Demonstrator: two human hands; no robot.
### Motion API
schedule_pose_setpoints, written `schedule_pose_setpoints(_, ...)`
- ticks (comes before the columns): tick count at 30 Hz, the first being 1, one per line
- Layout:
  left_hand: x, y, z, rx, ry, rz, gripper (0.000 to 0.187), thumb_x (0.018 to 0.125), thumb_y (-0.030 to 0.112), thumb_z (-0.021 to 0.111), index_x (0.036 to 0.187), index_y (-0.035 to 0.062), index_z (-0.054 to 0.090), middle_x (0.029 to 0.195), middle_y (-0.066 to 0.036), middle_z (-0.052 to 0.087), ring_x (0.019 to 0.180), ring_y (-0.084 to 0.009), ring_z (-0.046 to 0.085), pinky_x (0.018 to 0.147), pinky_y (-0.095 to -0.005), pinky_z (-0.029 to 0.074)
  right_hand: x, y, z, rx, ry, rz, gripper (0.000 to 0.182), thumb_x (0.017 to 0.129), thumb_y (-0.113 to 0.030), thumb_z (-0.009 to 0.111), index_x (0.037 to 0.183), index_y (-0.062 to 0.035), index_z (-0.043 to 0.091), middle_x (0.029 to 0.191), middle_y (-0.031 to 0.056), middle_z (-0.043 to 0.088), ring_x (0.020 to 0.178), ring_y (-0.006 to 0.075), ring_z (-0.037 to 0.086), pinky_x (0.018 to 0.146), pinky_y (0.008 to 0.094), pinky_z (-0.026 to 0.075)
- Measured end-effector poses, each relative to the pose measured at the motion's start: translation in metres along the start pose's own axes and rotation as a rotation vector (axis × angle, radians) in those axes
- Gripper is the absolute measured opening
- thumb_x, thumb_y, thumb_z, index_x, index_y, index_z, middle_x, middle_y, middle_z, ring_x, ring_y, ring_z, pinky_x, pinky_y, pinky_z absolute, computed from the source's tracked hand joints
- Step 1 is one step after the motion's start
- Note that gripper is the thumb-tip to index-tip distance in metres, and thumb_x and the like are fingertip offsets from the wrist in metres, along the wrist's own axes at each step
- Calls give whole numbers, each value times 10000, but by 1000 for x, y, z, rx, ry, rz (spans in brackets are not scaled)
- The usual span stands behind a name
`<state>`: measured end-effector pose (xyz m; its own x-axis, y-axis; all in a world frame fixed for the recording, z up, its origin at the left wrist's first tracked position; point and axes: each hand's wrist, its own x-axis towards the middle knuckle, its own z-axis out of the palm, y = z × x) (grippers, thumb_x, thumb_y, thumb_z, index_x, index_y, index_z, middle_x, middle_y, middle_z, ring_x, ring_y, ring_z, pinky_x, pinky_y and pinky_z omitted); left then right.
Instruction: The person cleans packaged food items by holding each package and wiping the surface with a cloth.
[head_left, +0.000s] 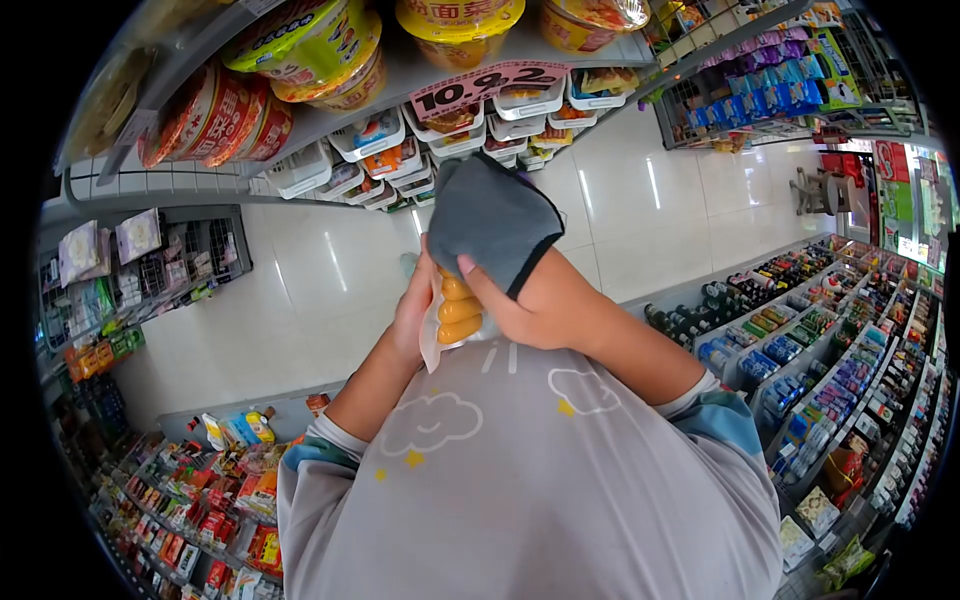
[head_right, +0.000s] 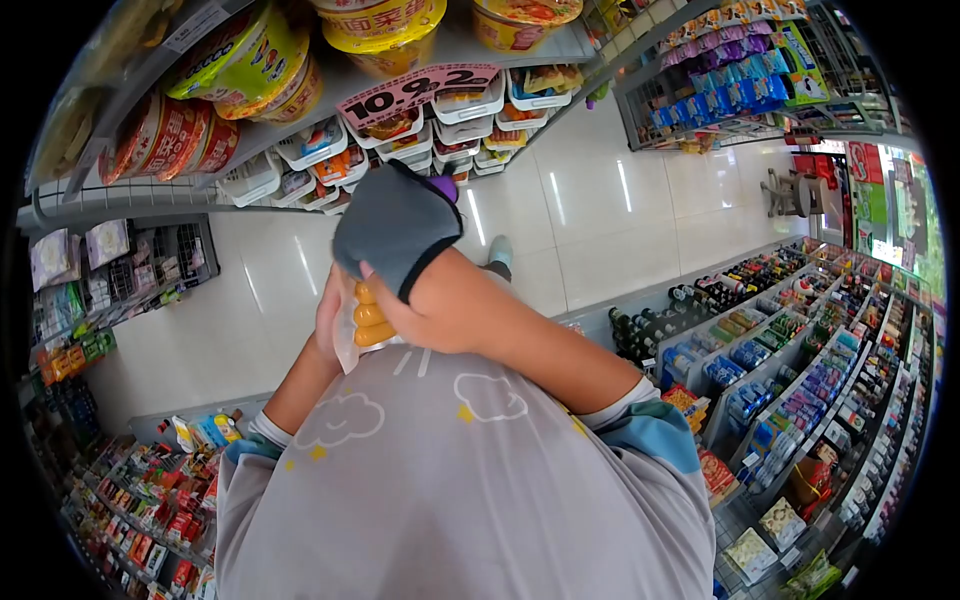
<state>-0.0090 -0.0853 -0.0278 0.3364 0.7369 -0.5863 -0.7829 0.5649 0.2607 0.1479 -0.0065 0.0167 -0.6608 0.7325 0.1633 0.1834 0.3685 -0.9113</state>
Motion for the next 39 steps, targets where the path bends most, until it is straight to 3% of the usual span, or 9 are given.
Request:
schedule_pose_setpoints(4,0,-2,-4,53,79,53,499,1024,607,259,1092,186,518,840,41,509,620,-68,492,505,-233,416,3,5,1,38,-49,56,222,949,-96,513,1140,4,565,1108,206,593,1016,405,551,919,430,438)
schedule_pose_setpoints(6,5,-7,-28,-331,-385,-56,459,1024,587,287,1099,188,503,872,36,467,671,-101,461,542,-270,386,2,13,-2,67,-68,156,201,938,-104,518,1102,2,565,1057,209,591,983,410,547,893,438,441)
schedule_pose_setpoints(19,-4,-9,-14,4,-33,7,548,1024,606,249,994,134,525,670,25,453,500,-95,423,453,-235,349,14,9,0,78,-35,130,297,947,-103,531,1212,28,559,1171,204,607,1064,395,556,967,412,425)
schedule_pose_setpoints(22,14,-11,-40,-173,-522,-91,477,1047,533,272,1051,118,509,779,16,471,592,-73,452,501,-222,372,11,2,-11,4,-28,96,266,941,-114,527,1168,17,574,1102,211,612,1006,410,566,917,428,444)
schedule_pose_setpoints(25,11,-10,-45,-227,-355,-78,489,1052,495,289,1243,98,499,945,-32,565,747,-126,586,660,-280,512,2,-1,-12,-48,47,65,241,953,-131,511,1140,4,580,998,182,627,955,384,609,866,444,461)
schedule_pose_setpoints(26,11,-10,-41,-227,-358,-78,489,1052,495,289,1243,98,499,945,-32,565,747,-126,586,660,-280,512,0,-6,-12,182,140,366,230,965,-141,508,1123,7,587,984,154,633,961,328,619,863,418,466)
schedule_pose_setpoints(28,5,1,-5,-104,-227,67,615,1029,517,317,1470,89,355,1275,-126,555,1075,-278,616,931,-488,519,-5,9,-11,439,329,504,230,973,-168,563,1105,9,630,1037,37,655,950,121,596,821,283,476)
schedule_pose_setpoints(32,12,7,-1,-261,-391,70,784,978,618,286,1566,114,169,1587,-145,252,1414,-440,307,1085,-646,335,-12,2,-23,631,605,575,277,956,-156,586,1164,24,620,1083,59,658,993,133,598,867,273,466)
schedule_pose_setpoints(39,15,11,5,-380,-326,30,774,979,631,246,1562,124,193,1585,-144,255,1419,-451,294,1123,-640,275,-24,-20,-28,474,427,401,322,967,-154,564,1227,34,589,1153,84,645,1053,155,587,914,286,453)
